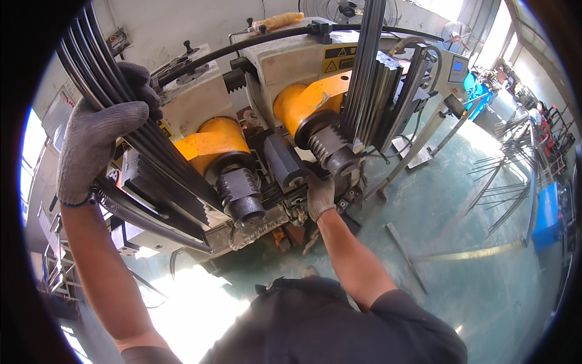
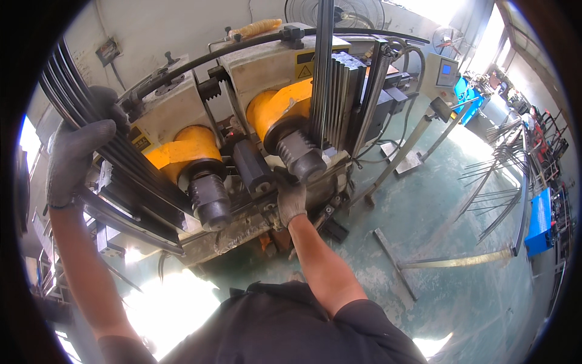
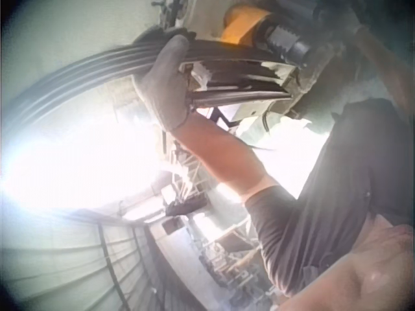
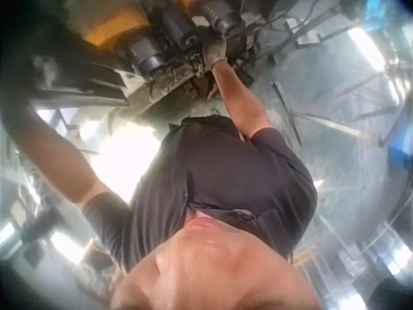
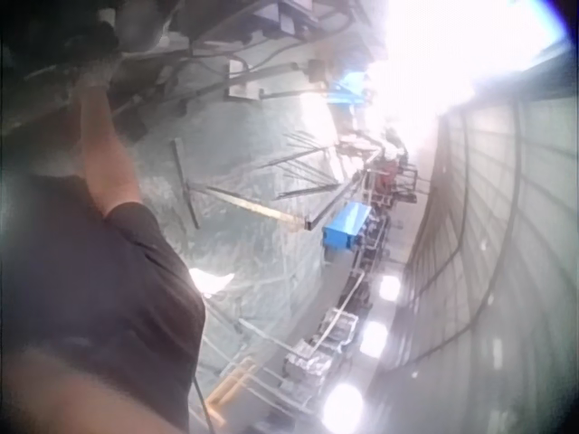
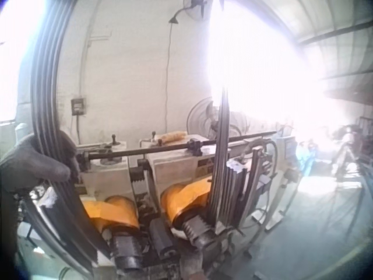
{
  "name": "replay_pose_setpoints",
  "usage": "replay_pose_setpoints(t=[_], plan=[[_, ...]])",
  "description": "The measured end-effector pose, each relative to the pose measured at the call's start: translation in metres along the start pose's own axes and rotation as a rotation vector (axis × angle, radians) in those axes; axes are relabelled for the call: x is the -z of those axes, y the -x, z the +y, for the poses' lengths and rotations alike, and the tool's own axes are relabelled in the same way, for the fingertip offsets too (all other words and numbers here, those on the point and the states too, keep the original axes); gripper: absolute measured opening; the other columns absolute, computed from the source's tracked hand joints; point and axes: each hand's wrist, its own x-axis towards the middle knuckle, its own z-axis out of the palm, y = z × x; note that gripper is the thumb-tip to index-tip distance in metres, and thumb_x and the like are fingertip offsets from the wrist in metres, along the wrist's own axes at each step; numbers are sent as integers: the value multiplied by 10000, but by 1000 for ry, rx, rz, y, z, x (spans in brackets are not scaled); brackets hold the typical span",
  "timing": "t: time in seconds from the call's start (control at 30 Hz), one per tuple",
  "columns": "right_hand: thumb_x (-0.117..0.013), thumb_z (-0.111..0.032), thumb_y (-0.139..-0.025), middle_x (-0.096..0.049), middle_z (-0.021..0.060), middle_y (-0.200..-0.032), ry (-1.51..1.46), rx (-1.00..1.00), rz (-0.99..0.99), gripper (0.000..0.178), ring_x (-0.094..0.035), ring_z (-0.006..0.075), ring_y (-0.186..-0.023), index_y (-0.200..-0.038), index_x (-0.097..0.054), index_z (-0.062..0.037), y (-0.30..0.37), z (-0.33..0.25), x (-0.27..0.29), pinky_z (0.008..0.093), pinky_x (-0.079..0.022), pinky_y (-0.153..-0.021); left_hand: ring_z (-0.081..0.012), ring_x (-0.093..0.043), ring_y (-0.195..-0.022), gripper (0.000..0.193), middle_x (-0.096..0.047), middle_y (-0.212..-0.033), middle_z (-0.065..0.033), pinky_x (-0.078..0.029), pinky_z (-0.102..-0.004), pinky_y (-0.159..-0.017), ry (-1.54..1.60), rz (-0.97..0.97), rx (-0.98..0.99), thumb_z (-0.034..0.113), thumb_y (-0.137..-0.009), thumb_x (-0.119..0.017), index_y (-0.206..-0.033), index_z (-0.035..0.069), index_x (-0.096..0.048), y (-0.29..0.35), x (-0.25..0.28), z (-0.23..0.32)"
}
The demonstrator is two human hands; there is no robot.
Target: The person repeatedly picks up metal rods from a rack, feeds them into a bending machine, and removes the bent rods. They also measure one bent rod on a wooden table using a tape measure and place it on a metal rack.
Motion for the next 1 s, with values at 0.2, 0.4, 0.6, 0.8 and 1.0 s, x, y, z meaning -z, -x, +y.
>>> replay_pose_setpoints(t=[0.2, 0.4, 0.6, 0.8, 1.0], plan=[[-648, 84, -998, -790, 91, -1279, -17, 42, -22, 382, -744, 177, -1126, -1358, -778, 68, -1, -2, -3, 358, -587, -989, -265, -832, -1089, 657, -844, -1145, -106, -661, -432, -1052, -96, 51, 19, 300, -870, -940, -1445, 57, -736, 4, 2, -1], [-676, 92, -1002, -784, 92, -1294, 46, 33, -85, 360, -744, 173, -1127, -1349, -769, 70, 2, -8, 0, 356, -593, -988, -273, -825, -1105, 659, -834, -1146, -98, -650, -453, -1059, -86, 1, 69, 257, -901, -905, -1492, 56, -696, 2, 6, -4], [-721, 44, -1065, -785, 113, -1289, -53, -41, -45, 288, -768, 196, -1110, -1351, -752, 64, 0, -3, -3, 357, -636, -941, -260, -809, -1147, 663, -826, -1161, -77, -644, -445, -1039, -149, 17, 126, 325, -915, -889, -1498, 81, -688, 7, 5, 2], [-711, -96, -1128, -790, 121, -1283, 51, 28, -64, 302, -784, 198, -1055, -1378, -715, 73, -7, 22, 7, 332, -636, -847, -261, -808, -1160, 611, -827, -1169, -79, -647, -446, -1042, -202, 3, 108, 334, -971, -851, -1501, 84, -679, 6, 2, 5], [-654, 57, -1039, -778, 118, -1285, -154, -182, -118, 337, -777, 229, -1123, -1371, -713, 42, -9, 41, 20, 369, -626, -917, -270, -814, -1209, 604, -838, -1221, -98, -650, -457, -1078, -454, 57, 201, 417, -1011, -830, -1488, 72, -696, 19, 19, 18]])
